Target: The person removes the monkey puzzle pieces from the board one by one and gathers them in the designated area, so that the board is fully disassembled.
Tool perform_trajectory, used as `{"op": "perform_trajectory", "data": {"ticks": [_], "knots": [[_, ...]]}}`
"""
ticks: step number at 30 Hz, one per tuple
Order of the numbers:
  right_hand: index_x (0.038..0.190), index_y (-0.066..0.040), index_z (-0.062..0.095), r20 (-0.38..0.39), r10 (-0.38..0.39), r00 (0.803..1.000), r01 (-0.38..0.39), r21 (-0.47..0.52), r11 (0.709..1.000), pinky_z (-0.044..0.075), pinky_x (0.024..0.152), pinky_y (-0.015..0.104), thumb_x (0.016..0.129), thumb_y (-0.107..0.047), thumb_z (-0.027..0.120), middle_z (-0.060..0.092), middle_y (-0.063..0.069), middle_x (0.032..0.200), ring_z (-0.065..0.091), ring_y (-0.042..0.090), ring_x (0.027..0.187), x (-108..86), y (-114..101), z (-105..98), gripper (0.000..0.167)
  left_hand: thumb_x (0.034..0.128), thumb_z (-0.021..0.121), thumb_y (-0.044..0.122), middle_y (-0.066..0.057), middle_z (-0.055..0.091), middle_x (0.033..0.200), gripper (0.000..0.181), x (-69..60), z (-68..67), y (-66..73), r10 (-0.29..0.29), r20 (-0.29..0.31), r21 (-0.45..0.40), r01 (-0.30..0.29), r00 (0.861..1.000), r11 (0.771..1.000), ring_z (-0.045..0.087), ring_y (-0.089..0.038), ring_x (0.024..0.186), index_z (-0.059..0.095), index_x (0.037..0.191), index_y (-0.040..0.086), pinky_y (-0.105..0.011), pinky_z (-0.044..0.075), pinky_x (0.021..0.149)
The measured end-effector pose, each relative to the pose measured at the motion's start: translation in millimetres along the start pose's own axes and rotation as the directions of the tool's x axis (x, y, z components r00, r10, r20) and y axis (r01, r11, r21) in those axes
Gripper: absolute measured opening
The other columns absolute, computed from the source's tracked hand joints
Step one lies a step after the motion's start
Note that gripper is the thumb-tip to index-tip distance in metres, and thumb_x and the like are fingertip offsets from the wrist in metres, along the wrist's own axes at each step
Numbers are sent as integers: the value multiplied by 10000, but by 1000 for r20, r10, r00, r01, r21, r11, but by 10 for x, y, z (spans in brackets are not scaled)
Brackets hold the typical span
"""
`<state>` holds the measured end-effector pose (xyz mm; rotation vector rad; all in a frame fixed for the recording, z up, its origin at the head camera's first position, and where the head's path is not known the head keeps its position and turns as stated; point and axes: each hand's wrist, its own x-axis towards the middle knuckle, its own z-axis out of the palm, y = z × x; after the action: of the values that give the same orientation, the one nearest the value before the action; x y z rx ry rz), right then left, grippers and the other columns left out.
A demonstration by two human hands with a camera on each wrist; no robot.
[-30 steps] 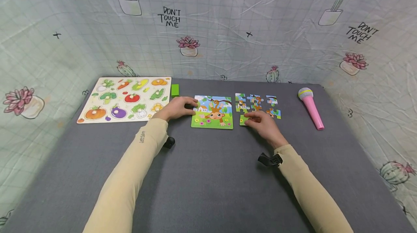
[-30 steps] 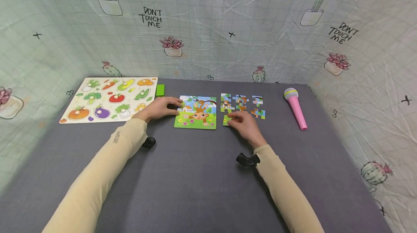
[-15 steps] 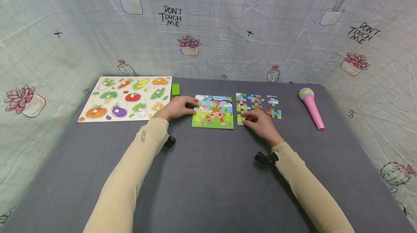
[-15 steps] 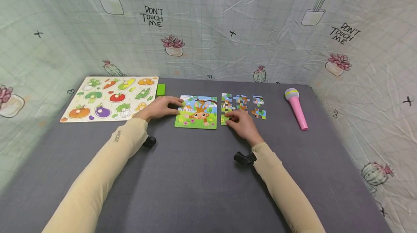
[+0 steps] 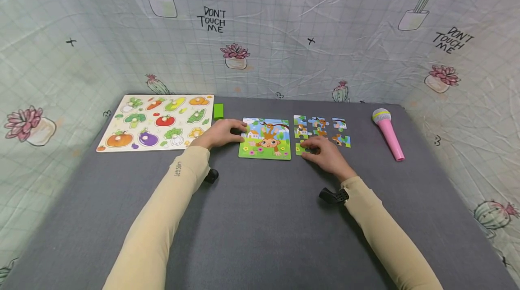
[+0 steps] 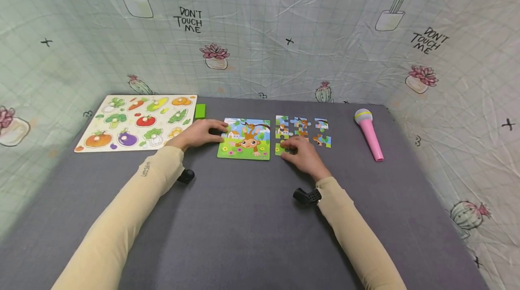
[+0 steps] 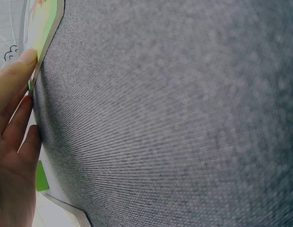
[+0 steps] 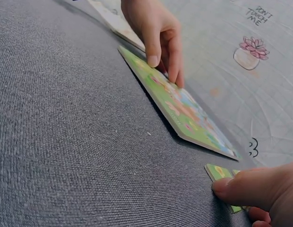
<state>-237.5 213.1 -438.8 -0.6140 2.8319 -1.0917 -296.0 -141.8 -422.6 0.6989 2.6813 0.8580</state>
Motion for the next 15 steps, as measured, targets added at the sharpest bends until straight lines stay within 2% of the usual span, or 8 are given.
{"op": "perform_trajectory", "data": {"ticks": [15], "knots": [[1183, -71, 691, 16, 18, 1000, -18, 1, 1000, 481, 857, 439, 913, -154, 708, 591, 129, 1228, 541, 278, 1051, 4, -7, -4, 283, 914, 711, 207, -96, 511, 1440, 391, -1, -3, -2, 9, -7, -8, -9, 1000, 1000, 401, -296, 1377, 660, 1273, 63, -439, 322, 1145]]}}
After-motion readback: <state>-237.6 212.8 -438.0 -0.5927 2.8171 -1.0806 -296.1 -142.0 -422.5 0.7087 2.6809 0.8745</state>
